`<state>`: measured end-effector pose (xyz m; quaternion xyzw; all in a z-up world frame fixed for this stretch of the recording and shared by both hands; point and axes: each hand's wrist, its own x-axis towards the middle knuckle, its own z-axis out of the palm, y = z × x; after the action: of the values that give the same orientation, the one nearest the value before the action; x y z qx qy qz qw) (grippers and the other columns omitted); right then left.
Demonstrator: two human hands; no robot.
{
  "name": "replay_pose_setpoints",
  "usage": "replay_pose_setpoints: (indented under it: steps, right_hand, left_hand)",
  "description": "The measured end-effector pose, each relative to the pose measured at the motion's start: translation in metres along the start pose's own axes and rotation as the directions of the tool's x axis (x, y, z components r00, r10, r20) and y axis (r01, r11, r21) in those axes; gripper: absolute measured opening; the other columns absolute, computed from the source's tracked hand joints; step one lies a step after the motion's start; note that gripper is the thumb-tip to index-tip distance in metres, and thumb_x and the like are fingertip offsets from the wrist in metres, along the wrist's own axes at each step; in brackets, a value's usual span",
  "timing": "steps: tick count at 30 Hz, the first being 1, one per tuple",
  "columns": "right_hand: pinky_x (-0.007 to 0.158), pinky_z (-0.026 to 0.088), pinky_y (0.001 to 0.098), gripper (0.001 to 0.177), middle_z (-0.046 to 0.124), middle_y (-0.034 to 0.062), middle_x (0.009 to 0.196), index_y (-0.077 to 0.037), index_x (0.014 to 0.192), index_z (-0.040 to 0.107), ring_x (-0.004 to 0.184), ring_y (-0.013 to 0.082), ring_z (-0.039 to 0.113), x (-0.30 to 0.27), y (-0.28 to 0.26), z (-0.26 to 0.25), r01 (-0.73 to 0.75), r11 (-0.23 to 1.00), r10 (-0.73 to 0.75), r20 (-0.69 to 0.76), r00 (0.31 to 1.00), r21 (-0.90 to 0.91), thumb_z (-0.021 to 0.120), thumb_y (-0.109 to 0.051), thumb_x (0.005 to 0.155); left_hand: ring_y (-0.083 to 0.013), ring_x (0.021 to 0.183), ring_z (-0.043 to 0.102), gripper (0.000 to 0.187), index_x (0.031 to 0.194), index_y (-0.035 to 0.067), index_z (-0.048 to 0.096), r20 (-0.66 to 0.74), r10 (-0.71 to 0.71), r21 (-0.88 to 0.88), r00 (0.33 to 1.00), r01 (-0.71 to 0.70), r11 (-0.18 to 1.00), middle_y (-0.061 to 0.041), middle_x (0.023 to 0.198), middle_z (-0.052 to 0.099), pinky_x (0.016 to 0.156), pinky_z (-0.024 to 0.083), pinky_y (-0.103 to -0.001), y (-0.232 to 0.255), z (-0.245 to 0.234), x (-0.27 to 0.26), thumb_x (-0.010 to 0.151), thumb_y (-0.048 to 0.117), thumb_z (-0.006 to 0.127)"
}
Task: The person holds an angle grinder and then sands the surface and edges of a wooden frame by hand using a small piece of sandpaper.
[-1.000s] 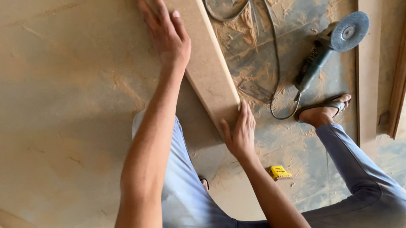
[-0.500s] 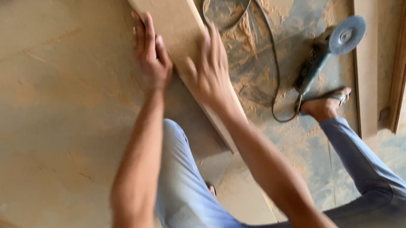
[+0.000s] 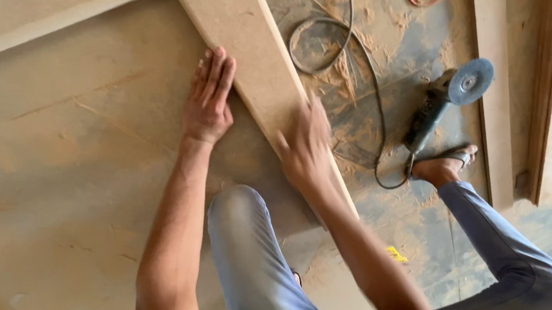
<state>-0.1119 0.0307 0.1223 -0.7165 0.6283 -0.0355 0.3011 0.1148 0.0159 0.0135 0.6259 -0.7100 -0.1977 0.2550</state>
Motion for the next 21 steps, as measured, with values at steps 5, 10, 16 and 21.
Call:
replay_pose_setpoints:
  steps: [5,10,16,21]
  right_hand:
    - [0.125,0.017,0.0569,0.086,0.019,0.0347,0.164,0.004,0.157,0.021,0.152,0.0497,0.019,-0.029,0.004,-0.006,-0.127,0.992,0.126,-0.045,0.991,-0.017,0.065,-0.030,0.092]
    - [0.129,0.015,0.0566,0.080,0.018,0.0340,0.167,0.006,0.160,0.019,0.157,0.0489,0.017,0.102,-0.036,0.026,0.155,0.983,-0.171,-0.173,0.970,-0.101,0.063,-0.034,0.107]
    - [0.126,0.017,0.0575,0.087,0.018,0.0358,0.164,0.008,0.158,0.017,0.154,0.0509,0.018,-0.019,-0.010,-0.011,0.005,0.994,-0.020,-0.132,0.991,-0.112,0.066,-0.030,0.097]
    - [0.127,0.023,0.0575,0.083,0.023,0.0316,0.164,0.005,0.158,0.023,0.154,0.0484,0.025,0.098,-0.044,0.026,0.153,0.979,-0.187,-0.289,0.939,-0.136,0.072,-0.032,0.102]
  left_hand:
    - [-0.0312,0.162,0.027,0.076,0.167,0.011,0.032,-0.027,0.015,0.015,1.000,-0.015,1.000,-0.010,0.173,0.026,0.135,0.027,-0.048,0.002,-0.001,-0.003,0.096,-0.011,0.046]
    - [-0.0327,0.159,0.029,0.074,0.165,0.013,0.034,0.013,-0.015,0.021,1.000,0.015,1.000,-0.010,0.172,0.029,0.132,0.026,-0.048,0.000,0.000,0.002,0.095,-0.007,0.050]
    - [-0.0329,0.161,0.028,0.076,0.166,0.010,0.033,-0.037,0.017,0.015,0.999,-0.016,1.000,-0.011,0.173,0.027,0.134,0.026,-0.049,0.002,-0.001,0.002,0.095,-0.011,0.050]
    - [-0.0335,0.159,0.029,0.076,0.164,0.013,0.036,0.026,-0.005,0.005,1.000,0.004,1.000,-0.010,0.171,0.029,0.132,0.026,-0.050,0.001,0.000,0.002,0.093,-0.009,0.052]
